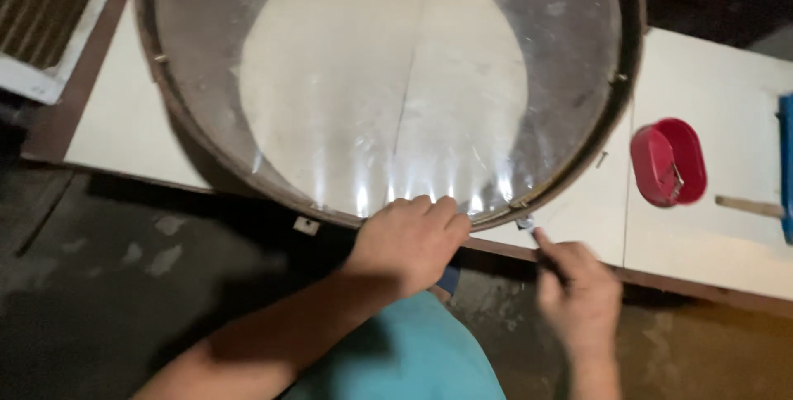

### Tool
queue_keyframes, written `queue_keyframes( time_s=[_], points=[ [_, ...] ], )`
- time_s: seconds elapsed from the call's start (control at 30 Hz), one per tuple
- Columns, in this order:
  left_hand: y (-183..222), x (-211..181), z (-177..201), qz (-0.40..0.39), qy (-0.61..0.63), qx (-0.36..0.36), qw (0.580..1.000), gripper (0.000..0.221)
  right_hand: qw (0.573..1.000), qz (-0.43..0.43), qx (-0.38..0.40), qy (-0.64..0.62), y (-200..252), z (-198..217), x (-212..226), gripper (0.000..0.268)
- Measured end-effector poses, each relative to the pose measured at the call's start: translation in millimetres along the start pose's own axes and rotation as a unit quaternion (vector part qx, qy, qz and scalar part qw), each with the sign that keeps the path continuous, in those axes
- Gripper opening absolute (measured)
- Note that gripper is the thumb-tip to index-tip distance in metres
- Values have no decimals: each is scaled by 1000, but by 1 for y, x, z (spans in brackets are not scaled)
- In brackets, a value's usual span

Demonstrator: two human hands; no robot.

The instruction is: Tightening the tension rods on a drum head using a small wrench

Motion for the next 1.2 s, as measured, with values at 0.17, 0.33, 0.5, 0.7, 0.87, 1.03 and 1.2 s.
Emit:
queue_keyframes(
  time_s=[0.17,0.33,0.5,0.7,0.87,1.03,1.2],
  points=[
    [0,-7,-18,-16,9,13,1000,10,982,46,125,-134,-45,4,-26,46],
    [0,-5,-16,-13,20,30,999,10,993,24,111,21,-30,23,-36,53],
    [0,-6,-15,-27,32,113,993,15,999,-3,45,25,-7,23,-8,53],
    [3,-3,5,2,-19,-44,999,6,999,4,-32,-18,8,9,4,47],
    [3,-2,0,-11,-10,-17,1000,56,994,-44,-63,77,15,-4,23,45],
    [3,-2,2,-21,-18,-13,1000,75,995,-10,-4,94,4,1,-12,54],
    [9,4,37,-17,22,-188,982,10,987,131,96,18,-51,-3,-61,48]
  ],
)
Point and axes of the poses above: each hand's wrist, its own y-axis away from the middle knuckle, its own z-axis out of the back of the hand, x = y × z, the point moved 10 cm from there along -y, towards the middle knuckle, and after that the axes turned 15 degrees about -y, right-handed, at the moved point
